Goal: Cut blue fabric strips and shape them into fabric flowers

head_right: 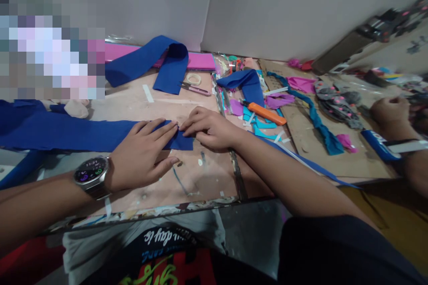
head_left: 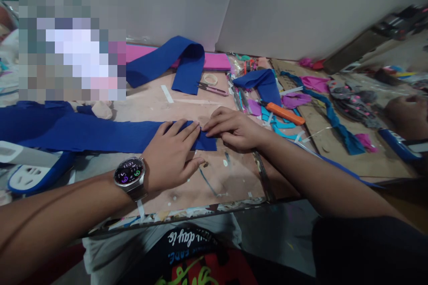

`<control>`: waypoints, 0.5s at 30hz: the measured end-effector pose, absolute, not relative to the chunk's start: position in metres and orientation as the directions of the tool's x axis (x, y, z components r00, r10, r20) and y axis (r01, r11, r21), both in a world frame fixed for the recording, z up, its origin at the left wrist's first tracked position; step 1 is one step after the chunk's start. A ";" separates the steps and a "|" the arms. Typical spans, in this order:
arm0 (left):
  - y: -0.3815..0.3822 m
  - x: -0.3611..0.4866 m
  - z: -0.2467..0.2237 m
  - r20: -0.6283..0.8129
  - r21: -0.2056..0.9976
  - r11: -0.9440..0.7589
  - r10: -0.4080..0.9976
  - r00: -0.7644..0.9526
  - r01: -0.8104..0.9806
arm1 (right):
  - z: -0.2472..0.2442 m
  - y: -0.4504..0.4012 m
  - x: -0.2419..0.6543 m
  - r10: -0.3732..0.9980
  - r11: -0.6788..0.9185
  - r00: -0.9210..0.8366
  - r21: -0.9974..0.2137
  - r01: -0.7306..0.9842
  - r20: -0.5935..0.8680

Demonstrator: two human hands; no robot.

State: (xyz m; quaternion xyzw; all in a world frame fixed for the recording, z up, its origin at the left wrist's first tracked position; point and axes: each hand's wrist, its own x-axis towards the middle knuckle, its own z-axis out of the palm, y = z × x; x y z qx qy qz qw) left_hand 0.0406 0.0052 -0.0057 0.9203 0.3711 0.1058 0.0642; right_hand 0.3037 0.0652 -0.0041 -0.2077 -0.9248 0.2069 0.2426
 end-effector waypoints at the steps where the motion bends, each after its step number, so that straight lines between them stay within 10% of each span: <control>1: 0.005 0.041 -0.006 0.150 0.203 -0.711 0.702 0.696 0.673 | -0.004 0.065 0.304 0.486 0.826 -0.799 -0.485 0.287 0.354; 15: 0.003 0.042 -0.002 0.179 0.201 -0.728 0.685 0.706 0.655 | -0.004 0.065 0.304 0.481 0.824 -0.805 -0.494 0.279 0.347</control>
